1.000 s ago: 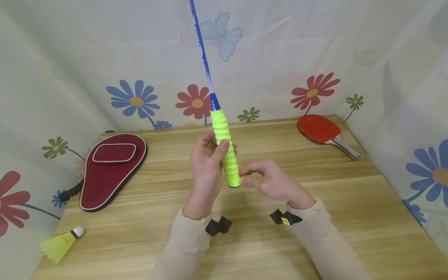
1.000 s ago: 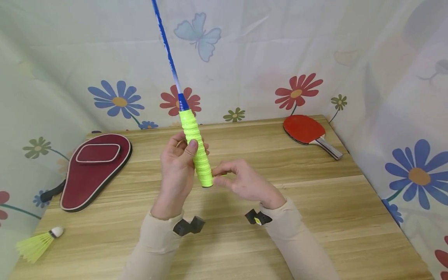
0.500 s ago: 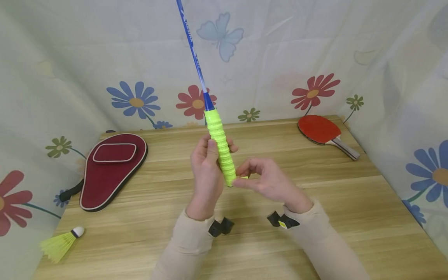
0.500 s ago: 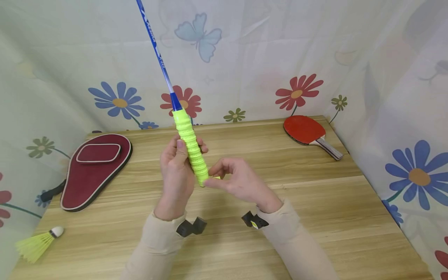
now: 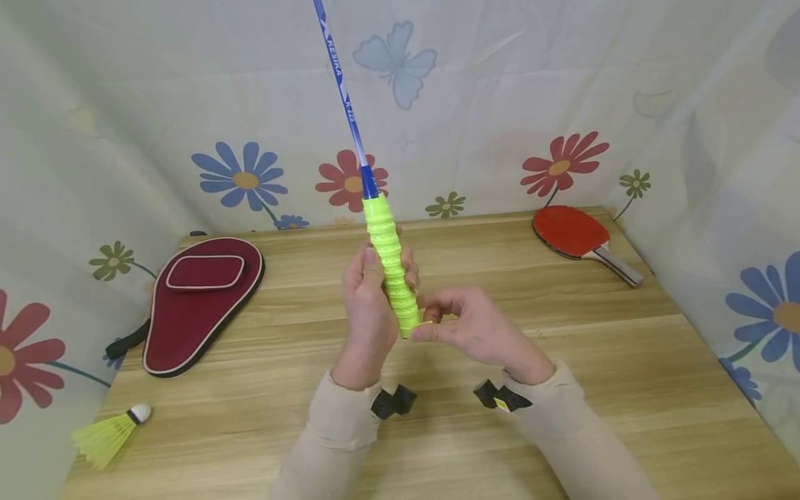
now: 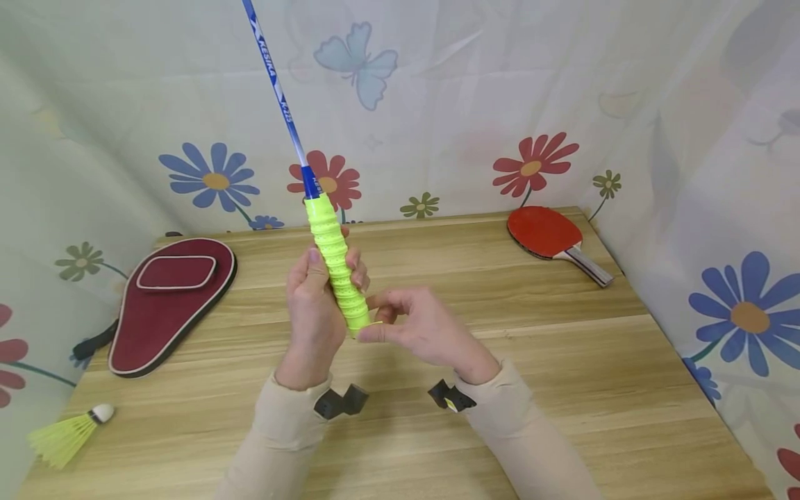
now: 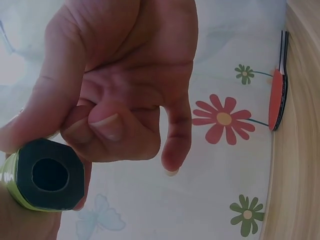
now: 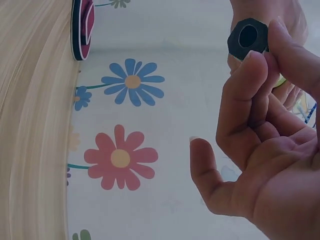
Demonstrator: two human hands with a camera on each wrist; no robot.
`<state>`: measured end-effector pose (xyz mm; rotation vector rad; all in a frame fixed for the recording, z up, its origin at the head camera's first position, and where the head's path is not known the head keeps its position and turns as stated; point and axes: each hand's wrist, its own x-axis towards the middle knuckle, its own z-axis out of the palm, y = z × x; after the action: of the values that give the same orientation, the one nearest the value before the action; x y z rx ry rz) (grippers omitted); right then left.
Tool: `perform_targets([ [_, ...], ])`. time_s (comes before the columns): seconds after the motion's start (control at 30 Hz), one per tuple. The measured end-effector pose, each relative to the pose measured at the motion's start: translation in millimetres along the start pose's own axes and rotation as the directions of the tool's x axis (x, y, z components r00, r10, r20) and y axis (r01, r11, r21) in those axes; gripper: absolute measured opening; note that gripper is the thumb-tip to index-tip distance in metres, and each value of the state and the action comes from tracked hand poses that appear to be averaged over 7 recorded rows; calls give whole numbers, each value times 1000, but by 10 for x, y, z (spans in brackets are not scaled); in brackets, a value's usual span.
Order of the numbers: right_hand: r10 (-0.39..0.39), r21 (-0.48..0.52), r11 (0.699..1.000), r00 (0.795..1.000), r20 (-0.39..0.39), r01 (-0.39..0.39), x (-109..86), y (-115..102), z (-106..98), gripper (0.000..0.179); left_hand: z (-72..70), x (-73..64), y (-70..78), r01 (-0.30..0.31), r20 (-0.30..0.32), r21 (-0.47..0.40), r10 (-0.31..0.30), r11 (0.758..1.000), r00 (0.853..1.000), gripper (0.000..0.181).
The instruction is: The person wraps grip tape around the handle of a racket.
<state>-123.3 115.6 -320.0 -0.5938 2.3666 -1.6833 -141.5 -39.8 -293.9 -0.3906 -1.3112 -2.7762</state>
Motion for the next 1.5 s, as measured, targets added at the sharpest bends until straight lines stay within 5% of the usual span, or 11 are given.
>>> perform_targets([
  [0.4, -193, 91, 979, 973, 124, 183, 23, 104, -72, 18, -9, 12, 30, 26, 45, -27, -24, 999, 999, 39],
  [1.0, -255, 133, 961, 962, 102, 241, 84, 185, -88, 19, -15, 34, 33, 85, 109, -120, -72, 989, 991, 37],
  [1.3, -261, 222, 949, 952, 162, 222, 97, 262, -84, 22, -18, 32, 2, 118, 165, -198, -86, 973, 983, 37],
  [1.5, -321, 291, 920, 930, 177, 262, 99, 304, -84, 25, -5, 16, -8, 199, 201, -241, -152, 950, 968, 36],
])
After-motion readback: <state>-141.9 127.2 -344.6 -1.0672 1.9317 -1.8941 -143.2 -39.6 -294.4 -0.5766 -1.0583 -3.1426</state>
